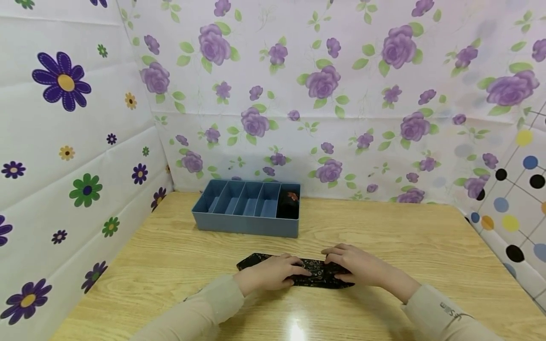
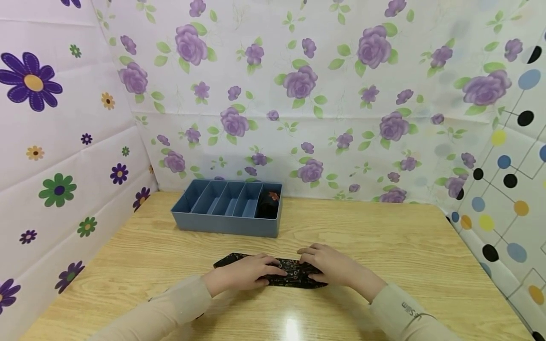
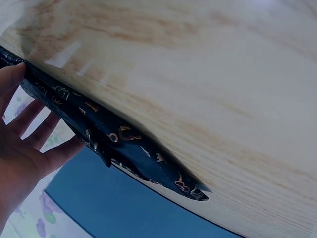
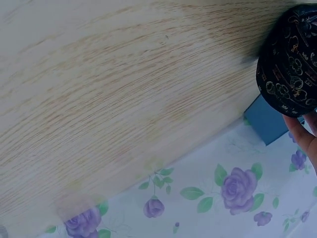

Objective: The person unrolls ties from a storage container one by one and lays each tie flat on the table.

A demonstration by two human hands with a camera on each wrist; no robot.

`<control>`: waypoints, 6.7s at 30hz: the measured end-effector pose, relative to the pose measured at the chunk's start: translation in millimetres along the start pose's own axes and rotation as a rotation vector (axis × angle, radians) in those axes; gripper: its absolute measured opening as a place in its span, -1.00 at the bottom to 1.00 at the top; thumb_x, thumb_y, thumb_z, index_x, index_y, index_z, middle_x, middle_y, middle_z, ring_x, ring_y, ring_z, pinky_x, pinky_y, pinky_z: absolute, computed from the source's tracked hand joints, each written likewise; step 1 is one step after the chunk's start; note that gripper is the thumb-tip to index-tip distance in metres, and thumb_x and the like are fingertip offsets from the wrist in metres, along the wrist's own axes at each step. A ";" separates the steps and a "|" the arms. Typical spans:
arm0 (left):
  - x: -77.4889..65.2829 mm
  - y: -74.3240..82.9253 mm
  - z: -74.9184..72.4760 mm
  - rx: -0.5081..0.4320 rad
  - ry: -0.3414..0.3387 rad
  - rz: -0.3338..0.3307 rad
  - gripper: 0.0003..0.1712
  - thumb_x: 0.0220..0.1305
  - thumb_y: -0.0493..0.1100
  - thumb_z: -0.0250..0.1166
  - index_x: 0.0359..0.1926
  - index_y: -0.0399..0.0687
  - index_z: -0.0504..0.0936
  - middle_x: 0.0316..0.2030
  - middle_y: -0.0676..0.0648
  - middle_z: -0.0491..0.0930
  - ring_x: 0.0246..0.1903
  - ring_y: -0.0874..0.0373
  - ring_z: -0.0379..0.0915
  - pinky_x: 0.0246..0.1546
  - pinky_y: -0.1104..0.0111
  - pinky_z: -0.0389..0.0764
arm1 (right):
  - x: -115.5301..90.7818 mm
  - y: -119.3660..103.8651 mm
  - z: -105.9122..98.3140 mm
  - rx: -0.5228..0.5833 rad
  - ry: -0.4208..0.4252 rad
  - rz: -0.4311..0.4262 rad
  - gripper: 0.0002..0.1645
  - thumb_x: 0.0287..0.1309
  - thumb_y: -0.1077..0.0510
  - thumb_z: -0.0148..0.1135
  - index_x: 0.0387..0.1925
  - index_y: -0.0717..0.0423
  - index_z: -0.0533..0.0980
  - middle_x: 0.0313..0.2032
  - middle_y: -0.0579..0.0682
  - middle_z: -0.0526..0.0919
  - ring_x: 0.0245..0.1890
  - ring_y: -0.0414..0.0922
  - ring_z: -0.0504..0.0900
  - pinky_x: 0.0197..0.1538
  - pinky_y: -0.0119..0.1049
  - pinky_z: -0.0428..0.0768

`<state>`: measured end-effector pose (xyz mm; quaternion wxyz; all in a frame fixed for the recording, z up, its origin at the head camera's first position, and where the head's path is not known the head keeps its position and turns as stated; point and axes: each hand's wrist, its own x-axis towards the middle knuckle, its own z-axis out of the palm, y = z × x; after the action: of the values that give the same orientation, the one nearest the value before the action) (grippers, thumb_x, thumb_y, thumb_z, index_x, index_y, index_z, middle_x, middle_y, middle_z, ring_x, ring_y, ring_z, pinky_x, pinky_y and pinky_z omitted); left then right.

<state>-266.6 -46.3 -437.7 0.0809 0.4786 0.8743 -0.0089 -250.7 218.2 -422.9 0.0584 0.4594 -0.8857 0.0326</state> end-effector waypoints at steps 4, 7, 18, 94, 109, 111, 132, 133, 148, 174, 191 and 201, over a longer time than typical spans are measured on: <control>0.4 0.1 1.5 -0.003 0.005 -0.004 -0.48 0.34 -0.08 0.17 0.28 0.43 0.37 0.25 0.06 0.37 0.21 0.10 0.33 0.07 0.29 0.54 | -1.2 0.1 -1.1 0.011 -0.010 0.003 -0.64 0.07 0.11 0.35 -0.08 0.07 0.51 0.10 0.09 0.56 0.04 0.01 0.55 0.04 -0.12 0.58; 0.4 0.6 1.3 -0.009 0.005 -0.010 -0.49 0.34 -0.08 0.17 0.27 0.44 0.37 0.24 0.06 0.38 0.21 0.10 0.33 0.07 0.28 0.54 | -1.9 0.7 -0.8 -0.003 -0.001 -0.016 -0.61 0.07 0.10 0.35 -0.04 0.08 0.52 0.04 0.08 0.57 0.02 0.01 0.56 0.03 -0.13 0.59; 0.1 1.7 0.4 -0.004 0.001 -0.022 -0.49 0.34 -0.08 0.17 0.27 0.45 0.37 0.24 0.07 0.37 0.22 0.11 0.33 0.07 0.27 0.54 | -5.7 2.7 0.0 -0.036 0.043 -0.068 -0.65 0.05 0.13 0.36 -0.08 0.05 0.56 0.05 0.11 0.56 0.01 0.04 0.56 0.01 -0.07 0.59; -42.2 -31.2 2.9 -0.169 0.028 -0.065 -0.49 0.30 -0.20 0.21 0.23 0.31 0.44 0.24 0.00 0.37 0.27 0.03 0.28 0.17 0.21 0.47 | -4.4 3.4 4.4 -0.032 0.079 -0.079 -0.55 -0.04 0.20 0.42 -0.04 0.07 0.54 0.00 0.09 0.54 -0.03 0.00 0.56 -0.03 -0.14 0.61; -33.6 -26.7 -4.8 -0.085 -0.002 -0.056 -0.44 0.34 -0.19 0.14 0.30 0.34 0.35 0.26 -0.04 0.35 0.24 -0.01 0.31 0.03 0.22 0.54 | -4.8 1.9 2.0 -0.018 0.027 -0.027 -0.62 0.05 0.09 0.36 -0.07 0.08 0.54 0.05 0.10 0.56 0.04 0.03 0.55 0.07 -0.05 0.56; -30.1 -23.9 -5.0 -0.060 0.001 -0.056 -0.45 0.34 -0.20 0.12 0.30 0.34 0.36 0.25 -0.04 0.36 0.22 0.01 0.33 0.05 0.21 0.54 | -4.6 1.9 2.3 -0.015 0.012 -0.010 -0.64 0.09 0.07 0.34 -0.07 0.08 0.54 0.06 0.10 0.56 0.05 0.04 0.55 0.09 -0.04 0.55; 7.4 2.8 -6.6 0.060 0.025 0.033 -0.38 0.36 0.01 0.13 0.39 0.38 0.19 0.27 0.01 0.35 0.20 0.08 0.36 0.13 0.21 0.51 | -5.2 3.0 2.5 -0.029 0.018 -0.027 -0.58 0.09 0.07 0.34 0.00 0.08 0.54 0.04 0.09 0.57 0.04 0.03 0.56 0.09 -0.04 0.55; 8.5 3.5 -6.1 0.051 0.017 0.035 -0.38 0.37 0.01 0.12 0.40 0.39 0.17 0.29 0.00 0.32 0.22 0.06 0.34 0.14 0.18 0.49 | -5.3 3.2 2.6 -0.028 0.019 -0.030 -0.58 0.09 0.07 0.33 0.01 0.07 0.55 0.04 0.09 0.57 0.03 0.03 0.56 0.08 -0.04 0.55; 12.2 9.6 -8.6 -0.002 -0.064 0.005 -0.41 0.39 0.05 0.08 0.40 0.37 0.19 0.38 0.01 0.21 0.32 0.04 0.21 0.15 0.17 0.49 | -10.5 5.7 -0.3 0.015 -0.003 -0.001 -0.71 0.06 0.10 0.35 -0.19 0.04 0.48 0.11 0.13 0.54 0.04 0.03 0.55 0.01 -0.11 0.58; 15.4 11.4 -7.5 -0.027 -0.066 -0.012 -0.43 0.36 0.02 0.12 0.36 0.42 0.24 0.35 0.04 0.26 0.30 0.05 0.24 0.18 0.22 0.46 | -19.6 11.1 5.9 -0.044 -0.006 -0.024 -0.70 0.06 0.10 0.35 -0.14 0.03 0.52 0.00 0.10 0.56 -0.04 0.01 0.57 -0.04 -0.16 0.60; 16.0 9.9 -6.5 -0.026 -0.085 -0.036 -0.41 0.36 0.03 0.12 0.37 0.45 0.21 0.36 0.03 0.24 0.32 0.05 0.23 0.20 0.21 0.44 | -22.8 11.3 4.5 -0.073 -0.036 0.006 -0.67 0.08 0.07 0.34 -0.11 0.03 0.52 0.04 0.10 0.53 -0.03 0.02 0.56 -0.02 -0.13 0.60; 13.7 8.2 -5.3 -0.030 -0.078 -0.023 -0.41 0.37 0.01 0.12 0.37 0.42 0.23 0.35 0.02 0.26 0.31 0.04 0.23 0.22 0.21 0.43 | -22.8 10.3 3.3 0.001 -0.101 0.074 -0.60 0.21 -0.04 0.20 0.00 0.08 0.49 0.08 0.12 0.52 0.06 0.09 0.53 0.06 -0.03 0.55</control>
<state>-267.7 -29.9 -434.0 0.1220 0.4663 0.8760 -0.0154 -246.3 242.2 -429.3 0.0122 0.4275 -0.9038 0.0120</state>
